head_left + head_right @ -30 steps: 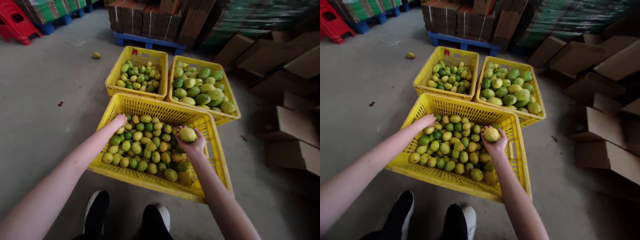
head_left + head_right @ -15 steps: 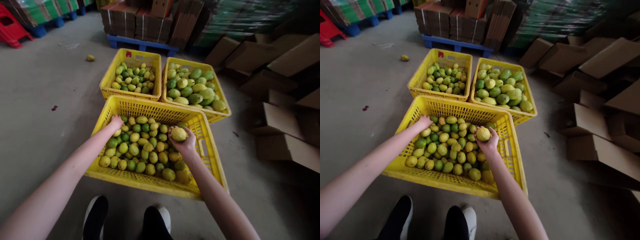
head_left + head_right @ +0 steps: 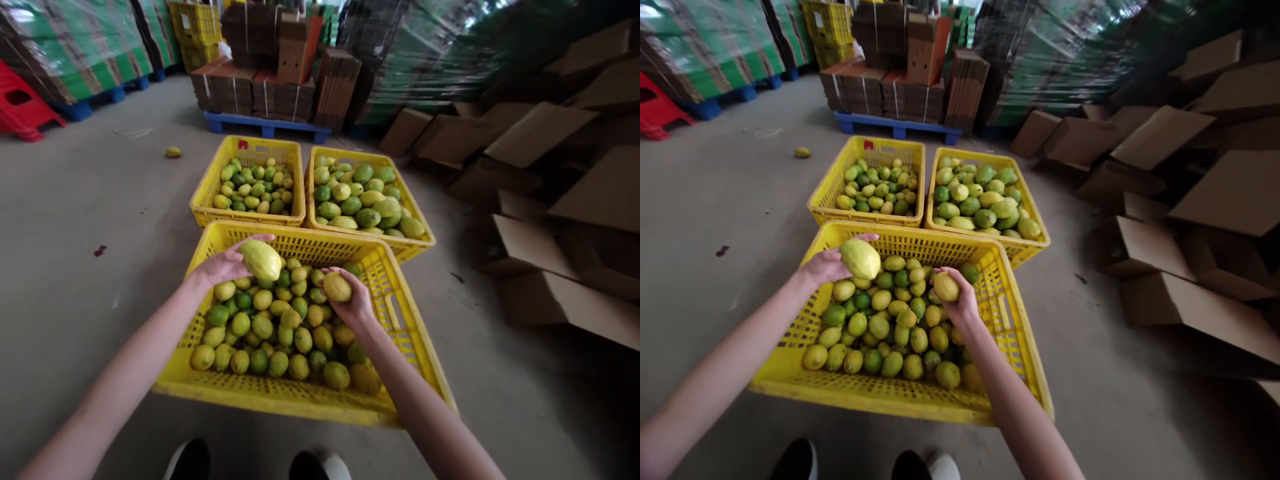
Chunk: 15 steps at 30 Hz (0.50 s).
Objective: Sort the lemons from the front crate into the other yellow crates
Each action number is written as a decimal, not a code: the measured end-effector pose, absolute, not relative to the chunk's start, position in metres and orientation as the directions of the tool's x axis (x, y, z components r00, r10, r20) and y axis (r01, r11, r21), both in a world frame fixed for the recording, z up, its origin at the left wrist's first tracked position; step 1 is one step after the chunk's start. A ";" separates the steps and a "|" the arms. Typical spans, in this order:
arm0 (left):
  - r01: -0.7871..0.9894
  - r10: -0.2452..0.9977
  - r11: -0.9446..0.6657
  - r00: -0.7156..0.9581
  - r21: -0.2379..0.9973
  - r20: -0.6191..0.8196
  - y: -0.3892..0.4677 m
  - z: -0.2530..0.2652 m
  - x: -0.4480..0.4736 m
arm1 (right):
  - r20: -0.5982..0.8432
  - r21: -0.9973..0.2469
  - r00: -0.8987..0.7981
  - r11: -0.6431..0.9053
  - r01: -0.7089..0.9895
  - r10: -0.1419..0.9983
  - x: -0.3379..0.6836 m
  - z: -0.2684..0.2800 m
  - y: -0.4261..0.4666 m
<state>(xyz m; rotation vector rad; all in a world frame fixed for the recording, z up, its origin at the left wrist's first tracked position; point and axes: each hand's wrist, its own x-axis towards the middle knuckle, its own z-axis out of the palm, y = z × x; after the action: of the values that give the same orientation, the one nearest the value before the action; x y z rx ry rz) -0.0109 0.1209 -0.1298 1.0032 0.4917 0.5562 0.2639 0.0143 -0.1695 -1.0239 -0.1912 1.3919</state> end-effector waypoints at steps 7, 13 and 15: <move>-0.443 0.802 0.550 0.519 0.708 -0.298 0.117 -0.125 0.000 | -0.368 -0.725 0.123 -0.201 -0.659 0.922 0.251 -0.182 0.014; -0.442 0.714 0.693 0.529 0.570 -0.458 0.114 -0.120 0.009 | -0.505 -0.605 0.150 -0.225 -0.764 0.850 0.248 -0.186 0.037; -0.415 0.693 0.714 0.531 0.564 -0.487 0.114 -0.122 0.024 | -0.479 -0.566 0.157 -0.167 -0.808 0.864 0.243 -0.180 0.045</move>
<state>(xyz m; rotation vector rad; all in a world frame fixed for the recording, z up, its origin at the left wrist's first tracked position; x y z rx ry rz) 0.0240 0.1139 -0.1223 0.4080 0.7555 0.6827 0.2434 0.0447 -0.1803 -0.9198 -0.0788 1.4758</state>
